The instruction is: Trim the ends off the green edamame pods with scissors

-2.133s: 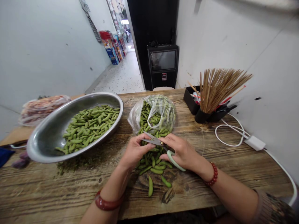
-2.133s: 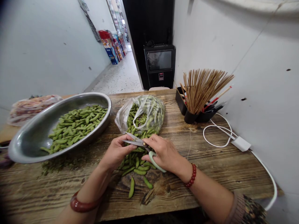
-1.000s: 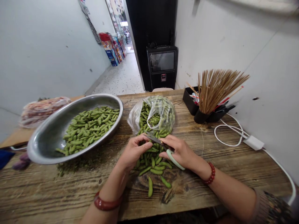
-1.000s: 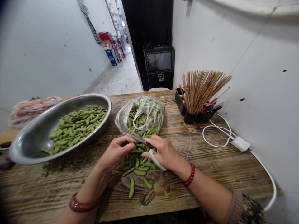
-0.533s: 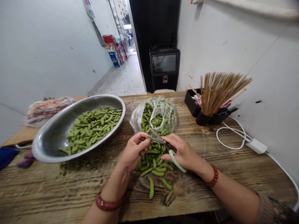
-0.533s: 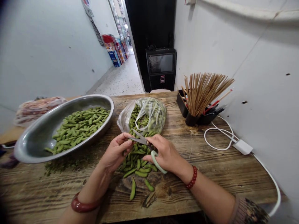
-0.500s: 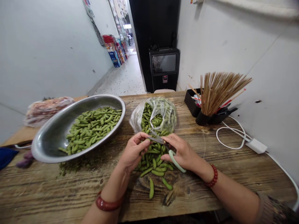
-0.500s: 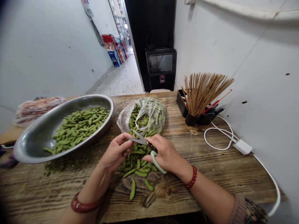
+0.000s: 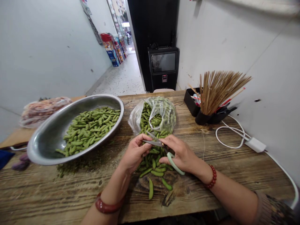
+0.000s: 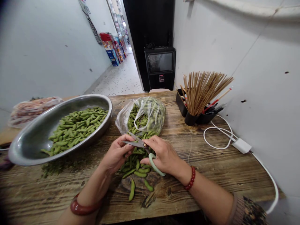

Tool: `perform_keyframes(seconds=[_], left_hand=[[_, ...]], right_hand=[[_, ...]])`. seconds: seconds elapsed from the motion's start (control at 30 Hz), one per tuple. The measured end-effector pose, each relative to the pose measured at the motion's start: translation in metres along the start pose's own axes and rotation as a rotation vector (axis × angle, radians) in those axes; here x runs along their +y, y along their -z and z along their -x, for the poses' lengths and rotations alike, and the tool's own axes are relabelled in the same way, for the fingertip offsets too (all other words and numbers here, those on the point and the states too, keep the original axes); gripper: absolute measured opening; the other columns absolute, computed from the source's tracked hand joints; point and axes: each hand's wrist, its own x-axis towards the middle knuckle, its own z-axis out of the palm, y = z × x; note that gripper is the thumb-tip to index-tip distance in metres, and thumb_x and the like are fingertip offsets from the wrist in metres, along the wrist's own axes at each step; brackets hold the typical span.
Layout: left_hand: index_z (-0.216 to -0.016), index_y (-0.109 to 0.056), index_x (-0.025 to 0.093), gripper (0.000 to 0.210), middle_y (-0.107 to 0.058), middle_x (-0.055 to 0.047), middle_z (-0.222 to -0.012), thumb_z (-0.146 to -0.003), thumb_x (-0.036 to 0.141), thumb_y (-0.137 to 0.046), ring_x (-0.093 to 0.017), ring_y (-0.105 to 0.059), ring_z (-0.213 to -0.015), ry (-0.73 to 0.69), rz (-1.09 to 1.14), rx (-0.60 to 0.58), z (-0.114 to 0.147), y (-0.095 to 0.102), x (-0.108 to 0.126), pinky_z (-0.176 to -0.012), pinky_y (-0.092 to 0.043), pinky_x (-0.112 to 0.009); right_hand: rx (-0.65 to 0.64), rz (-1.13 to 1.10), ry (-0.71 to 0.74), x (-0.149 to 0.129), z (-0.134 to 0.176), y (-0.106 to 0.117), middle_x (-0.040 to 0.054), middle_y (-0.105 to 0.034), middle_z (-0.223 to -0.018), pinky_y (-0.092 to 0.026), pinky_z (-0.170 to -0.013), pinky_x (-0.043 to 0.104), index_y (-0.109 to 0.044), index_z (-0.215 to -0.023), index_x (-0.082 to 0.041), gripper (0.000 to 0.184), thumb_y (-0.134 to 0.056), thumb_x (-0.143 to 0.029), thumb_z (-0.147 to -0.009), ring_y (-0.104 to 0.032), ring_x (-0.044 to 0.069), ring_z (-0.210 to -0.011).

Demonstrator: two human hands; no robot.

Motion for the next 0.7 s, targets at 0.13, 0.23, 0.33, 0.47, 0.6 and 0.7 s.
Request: perform_keyframes(seconds=[0.13, 0.23, 0.33, 0.47, 0.6, 0.7], left_hand=[[-0.075, -0.061, 0.016, 0.026, -0.054, 0.004, -0.061, -0.063, 0.027, -0.081, -0.005, -0.04, -0.047, 0.015, -0.016, 0.007, 0.001, -0.001, 0.0, -0.041, -0.026, -0.016], [-0.074, -0.061, 0.014, 0.025, -0.054, 0.003, -0.061, -0.065, 0.028, -0.08, -0.005, -0.04, -0.047, 0.014, -0.034, -0.007, 0.001, -0.001, 0.0, -0.041, -0.027, -0.016], [-0.076, -0.061, 0.014, 0.026, -0.055, 0.002, -0.062, -0.065, 0.028, -0.08, -0.005, -0.04, -0.047, 0.017, -0.038, -0.015, 0.001, -0.001, -0.001, -0.042, -0.027, -0.016], [-0.079, -0.062, 0.014, 0.024, -0.054, 0.003, -0.062, -0.067, 0.028, -0.078, -0.005, -0.04, -0.049, 0.001, -0.035, -0.011, 0.001, 0.003, 0.0, -0.043, -0.028, -0.015], [-0.083, -0.063, 0.015, 0.021, -0.047, 0.005, -0.057, -0.069, 0.024, -0.076, -0.005, -0.038, -0.049, -0.026, 0.06, -0.021, 0.0, 0.01, 0.009, -0.044, -0.029, -0.015], [-0.077, -0.06, 0.016, 0.014, -0.047, 0.004, -0.061, -0.074, 0.024, -0.07, -0.006, -0.039, -0.05, -0.068, 0.184, -0.026, -0.001, 0.016, 0.018, -0.043, -0.029, -0.015]], right_hand=[[0.012, -0.011, 0.017, 0.002, 0.001, -0.003, 0.009, -0.057, -0.103, -0.049, -0.08, 0.036, -0.048, -0.131, -0.02, 0.063, -0.075, -0.035, -0.076, -0.056, 0.022, -0.091], [0.022, -0.018, 0.03, 0.003, 0.002, -0.004, 0.0094, -0.057, -0.104, -0.049, -0.079, 0.036, -0.048, -0.131, -0.019, 0.059, -0.072, -0.034, -0.079, -0.056, 0.022, -0.091], [0.018, -0.012, 0.031, 0.004, 0.002, -0.005, 0.0087, -0.057, -0.101, -0.05, -0.078, 0.034, -0.048, -0.13, -0.02, 0.054, -0.069, -0.032, -0.082, -0.057, 0.021, -0.089], [0.0, -0.027, 0.036, 0.005, 0.001, -0.002, 0.0081, -0.059, -0.1, -0.05, -0.076, 0.032, -0.049, -0.13, -0.021, 0.051, -0.067, -0.032, -0.084, -0.058, 0.02, -0.087], [0.055, -0.031, 0.057, 0.005, 0.0, 0.0, 0.0082, -0.06, -0.097, -0.051, -0.073, 0.031, -0.052, -0.127, -0.019, 0.049, -0.068, -0.033, -0.083, -0.059, 0.019, -0.083], [0.139, -0.028, 0.076, 0.006, 0.0, 0.001, 0.0083, -0.06, -0.095, -0.051, -0.074, 0.031, -0.055, -0.122, -0.018, 0.045, -0.068, -0.035, -0.082, -0.059, 0.019, -0.084]])
